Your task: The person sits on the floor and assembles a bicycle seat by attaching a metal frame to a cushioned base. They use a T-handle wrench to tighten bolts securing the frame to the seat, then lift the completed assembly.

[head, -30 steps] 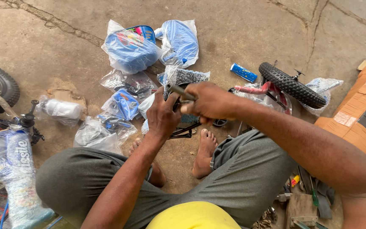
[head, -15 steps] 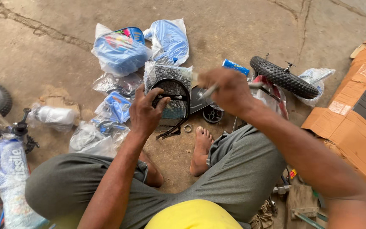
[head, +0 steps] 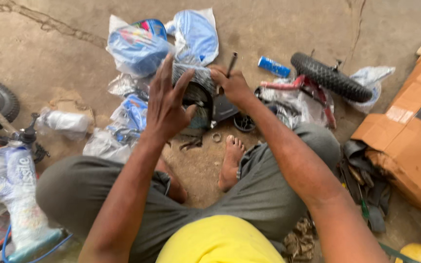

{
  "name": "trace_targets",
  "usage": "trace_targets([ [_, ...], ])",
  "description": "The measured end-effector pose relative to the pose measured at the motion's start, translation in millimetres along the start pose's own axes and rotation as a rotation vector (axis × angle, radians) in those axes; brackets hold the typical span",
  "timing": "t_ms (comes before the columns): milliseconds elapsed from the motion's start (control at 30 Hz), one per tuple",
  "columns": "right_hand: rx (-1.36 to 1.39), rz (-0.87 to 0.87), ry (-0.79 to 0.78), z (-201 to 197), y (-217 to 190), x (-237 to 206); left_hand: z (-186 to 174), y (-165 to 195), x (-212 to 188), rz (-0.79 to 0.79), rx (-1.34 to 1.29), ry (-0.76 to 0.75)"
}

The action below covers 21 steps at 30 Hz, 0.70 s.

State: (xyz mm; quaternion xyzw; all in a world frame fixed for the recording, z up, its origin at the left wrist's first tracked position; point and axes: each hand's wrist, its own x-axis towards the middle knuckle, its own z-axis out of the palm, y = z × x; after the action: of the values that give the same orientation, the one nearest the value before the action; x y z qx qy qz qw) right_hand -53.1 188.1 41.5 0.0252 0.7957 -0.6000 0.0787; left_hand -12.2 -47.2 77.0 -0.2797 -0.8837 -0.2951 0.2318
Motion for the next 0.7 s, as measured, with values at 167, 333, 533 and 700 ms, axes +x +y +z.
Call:
trace_targets([
  [167,-0.289,-0.091,0.03,8,-23,-3,-13,-2,37,-0.063,0.134,-0.406],
  [333,-0.222,-0.084,-0.009,9,-34,-16,-21,-4,40,-0.109,0.341,-0.47],
  [533,-0.615,-0.013,0.025,-17,-49,-49,-20,-14,35,-0.091,0.245,-0.296],
  [700,-0.772,-0.474,0.004,-38,-78,-67,-22,-14,56,-0.244,0.363,-0.637],
])
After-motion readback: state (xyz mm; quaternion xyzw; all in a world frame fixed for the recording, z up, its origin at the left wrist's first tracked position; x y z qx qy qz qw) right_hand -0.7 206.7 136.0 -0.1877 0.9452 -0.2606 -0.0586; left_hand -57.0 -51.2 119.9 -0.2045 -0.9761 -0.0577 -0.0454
